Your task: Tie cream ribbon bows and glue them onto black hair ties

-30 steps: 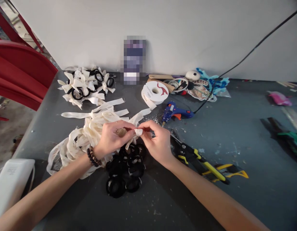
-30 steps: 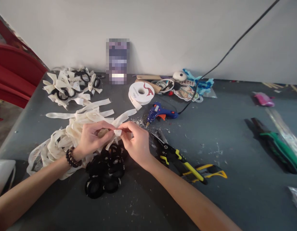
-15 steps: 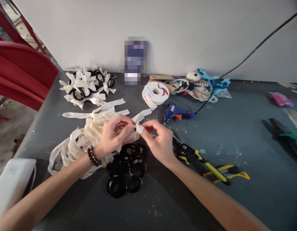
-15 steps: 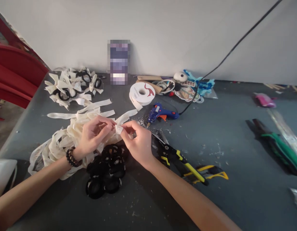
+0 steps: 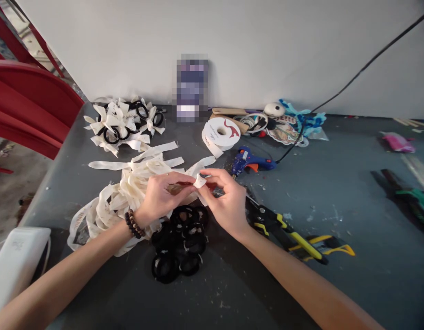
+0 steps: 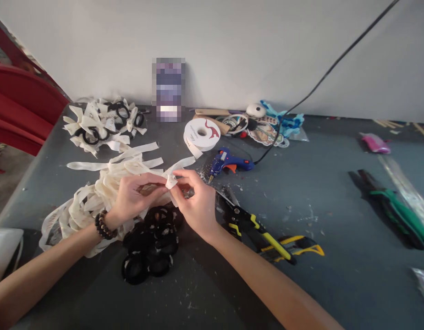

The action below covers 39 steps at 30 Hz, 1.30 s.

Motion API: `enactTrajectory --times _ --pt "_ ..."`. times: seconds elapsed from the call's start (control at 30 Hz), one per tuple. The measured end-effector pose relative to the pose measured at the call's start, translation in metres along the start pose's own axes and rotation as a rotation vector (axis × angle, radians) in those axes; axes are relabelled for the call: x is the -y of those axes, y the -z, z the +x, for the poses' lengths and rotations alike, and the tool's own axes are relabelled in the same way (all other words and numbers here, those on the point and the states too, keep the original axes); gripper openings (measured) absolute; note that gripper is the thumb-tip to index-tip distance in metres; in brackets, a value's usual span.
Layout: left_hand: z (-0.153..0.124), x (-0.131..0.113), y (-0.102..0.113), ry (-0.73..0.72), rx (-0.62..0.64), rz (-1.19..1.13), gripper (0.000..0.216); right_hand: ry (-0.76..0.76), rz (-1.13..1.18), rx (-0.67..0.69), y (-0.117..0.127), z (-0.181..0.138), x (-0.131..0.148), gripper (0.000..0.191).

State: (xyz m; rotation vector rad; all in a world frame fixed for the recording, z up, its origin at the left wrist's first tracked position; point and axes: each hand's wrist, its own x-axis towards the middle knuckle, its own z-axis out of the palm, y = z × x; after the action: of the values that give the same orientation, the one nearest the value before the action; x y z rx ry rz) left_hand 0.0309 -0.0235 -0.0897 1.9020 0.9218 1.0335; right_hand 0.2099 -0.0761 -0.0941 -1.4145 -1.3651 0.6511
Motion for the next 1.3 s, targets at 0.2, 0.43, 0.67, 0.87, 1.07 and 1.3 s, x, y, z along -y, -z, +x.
enactTrajectory --times 0.2,0.43,0.67,0.87,1.07,1.3 --pt "0.000 -0.004 0.002 -0.033 -0.043 0.079 0.007 0.050 -0.020 0.023 0.000 -0.001 -0.002 0.022" --pt "-0.001 0.002 0.002 -0.215 -0.079 0.085 0.011 0.088 -0.054 0.024 0.001 0.001 0.005 0.005" --pt "-0.003 0.002 0.000 -0.396 -0.106 0.052 0.020 0.131 -0.079 0.037 0.001 -0.002 0.004 0.008" --pt "-0.002 0.003 0.000 -0.385 -0.130 0.018 0.017 0.126 -0.059 0.038 0.001 0.000 0.001 0.004" --pt "-0.003 0.007 -0.001 -0.402 -0.179 0.063 0.020 0.163 -0.077 0.039 0.003 -0.002 -0.001 0.007" --pt "-0.008 0.004 -0.002 -0.541 -0.100 0.160 0.016 0.246 -0.127 0.068 0.004 0.000 0.000 0.019"
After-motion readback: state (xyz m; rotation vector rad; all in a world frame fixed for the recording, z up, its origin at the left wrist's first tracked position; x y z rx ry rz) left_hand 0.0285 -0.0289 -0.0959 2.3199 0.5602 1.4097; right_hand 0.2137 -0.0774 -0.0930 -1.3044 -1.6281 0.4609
